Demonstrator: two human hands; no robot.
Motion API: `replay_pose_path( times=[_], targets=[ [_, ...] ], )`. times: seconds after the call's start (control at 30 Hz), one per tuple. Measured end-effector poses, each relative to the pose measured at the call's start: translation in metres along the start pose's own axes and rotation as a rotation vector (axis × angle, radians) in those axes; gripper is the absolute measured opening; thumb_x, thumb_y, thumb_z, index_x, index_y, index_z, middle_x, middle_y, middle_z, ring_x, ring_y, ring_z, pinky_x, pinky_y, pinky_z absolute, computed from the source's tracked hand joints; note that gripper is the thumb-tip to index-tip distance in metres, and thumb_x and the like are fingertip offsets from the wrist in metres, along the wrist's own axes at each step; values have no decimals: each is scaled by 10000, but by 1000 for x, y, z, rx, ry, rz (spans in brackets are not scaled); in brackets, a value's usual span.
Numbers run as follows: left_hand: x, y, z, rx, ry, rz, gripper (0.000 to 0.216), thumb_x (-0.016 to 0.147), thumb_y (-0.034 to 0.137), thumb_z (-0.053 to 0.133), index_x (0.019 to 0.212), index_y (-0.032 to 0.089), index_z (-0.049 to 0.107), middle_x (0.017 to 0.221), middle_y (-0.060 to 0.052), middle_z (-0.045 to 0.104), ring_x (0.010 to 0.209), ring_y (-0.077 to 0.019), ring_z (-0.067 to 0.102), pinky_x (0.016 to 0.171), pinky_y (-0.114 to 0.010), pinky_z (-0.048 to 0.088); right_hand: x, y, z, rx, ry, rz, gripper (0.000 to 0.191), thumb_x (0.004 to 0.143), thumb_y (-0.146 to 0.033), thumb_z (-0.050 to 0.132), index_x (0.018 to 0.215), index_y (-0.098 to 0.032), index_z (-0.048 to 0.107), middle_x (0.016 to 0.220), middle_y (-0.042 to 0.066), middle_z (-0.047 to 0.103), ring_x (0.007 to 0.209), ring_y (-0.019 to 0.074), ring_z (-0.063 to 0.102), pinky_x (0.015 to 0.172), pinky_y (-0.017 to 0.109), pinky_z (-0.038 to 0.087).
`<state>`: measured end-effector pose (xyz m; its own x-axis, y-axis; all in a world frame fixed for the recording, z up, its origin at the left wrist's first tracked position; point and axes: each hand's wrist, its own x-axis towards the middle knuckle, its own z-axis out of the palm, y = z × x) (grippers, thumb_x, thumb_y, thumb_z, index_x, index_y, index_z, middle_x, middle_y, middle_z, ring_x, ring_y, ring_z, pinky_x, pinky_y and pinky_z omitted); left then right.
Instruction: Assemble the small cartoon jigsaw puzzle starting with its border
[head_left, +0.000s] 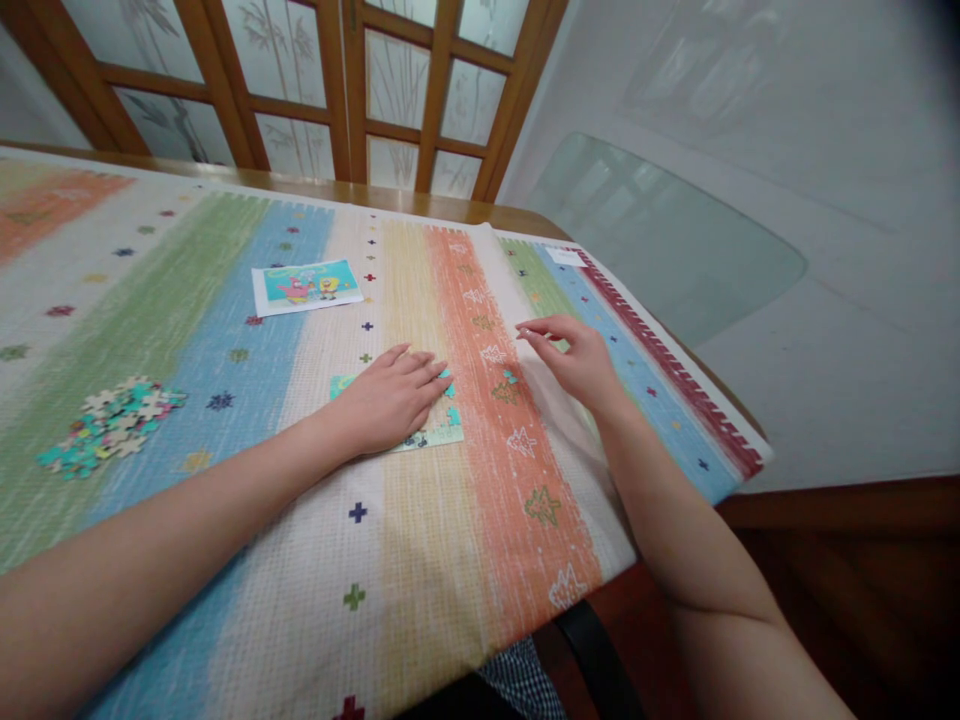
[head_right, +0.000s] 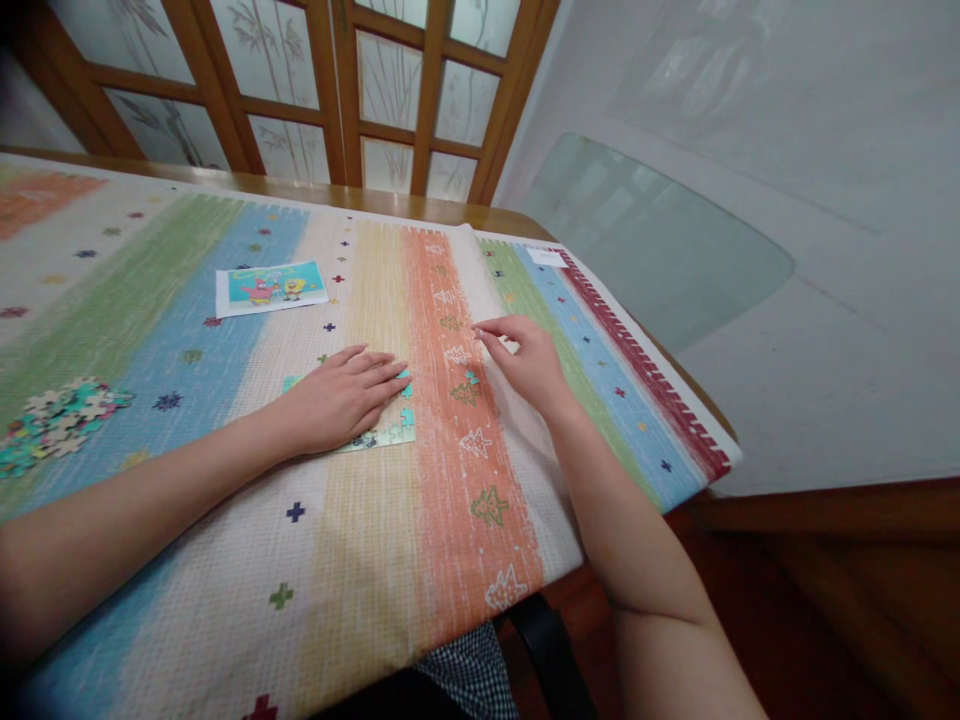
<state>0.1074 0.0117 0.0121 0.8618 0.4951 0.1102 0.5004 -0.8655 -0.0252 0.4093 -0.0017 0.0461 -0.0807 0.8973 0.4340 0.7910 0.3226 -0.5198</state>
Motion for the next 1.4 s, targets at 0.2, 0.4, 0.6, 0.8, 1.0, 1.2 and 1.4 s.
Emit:
replay_pose_path(
  times=[0.2,0.4,0.6,0.8,1.0,1.2,1.4],
  targets=[
    [-1,-1,1,14,-6,-1,474,1052,306,378,1480,183,540,1570,-91,509,1451,-276,453,1228,-479,239,-2,19,-17,-7,-492,211,196,878,-321,713,1028,-243,812,896,59,783,775,195,685,729,340,519],
    [-2,-2,3,17,19,9,469,1053,317,366,1467,194,549,1552,-86,532,1449,-257,458,1236,-464,231,-1,20,-11,-42,-571,109,261,814,-274,776,1068,-228,818,934,79,757,798,191,676,743,328,522],
    [-2,-1,2,30,20,19,467,1050,311,375,1459,178,558,1554,-93,528,1434,-271,472,1230,-475,248,0,22,-7,-55,-553,51,195,834,-275,756,1014,-242,822,949,76,737,810,187,657,778,339,529],
    [-2,-1,2,17,23,11,470,1046,308,370,1457,179,560,1542,-90,542,1415,-266,488,1222,-472,258,0,21,-4,-12,-549,125,159,802,-274,768,936,-193,799,932,89,731,796,193,665,754,340,533],
    [-2,-1,3,-37,14,-7,479,1043,312,374,1466,180,555,1552,-94,530,1429,-262,475,1229,-466,241,-1,17,-1,83,-559,215,152,765,-282,778,882,-195,735,854,59,719,752,184,658,732,333,529],
    [-2,0,0,-50,-3,-14,483,1039,305,382,1473,175,551,1556,-99,525,1425,-269,480,1224,-468,253,-4,8,5,188,-597,213,140,795,-277,730,910,-211,687,813,36,702,723,165,626,711,316,520],
    [-1,1,-3,-30,-15,-8,488,1043,298,374,1477,161,550,1558,-111,520,1418,-284,486,1216,-481,270,-6,-5,11,266,-566,178,142,810,-322,736,893,-217,690,815,35,709,752,166,652,739,321,532]
  ],
)
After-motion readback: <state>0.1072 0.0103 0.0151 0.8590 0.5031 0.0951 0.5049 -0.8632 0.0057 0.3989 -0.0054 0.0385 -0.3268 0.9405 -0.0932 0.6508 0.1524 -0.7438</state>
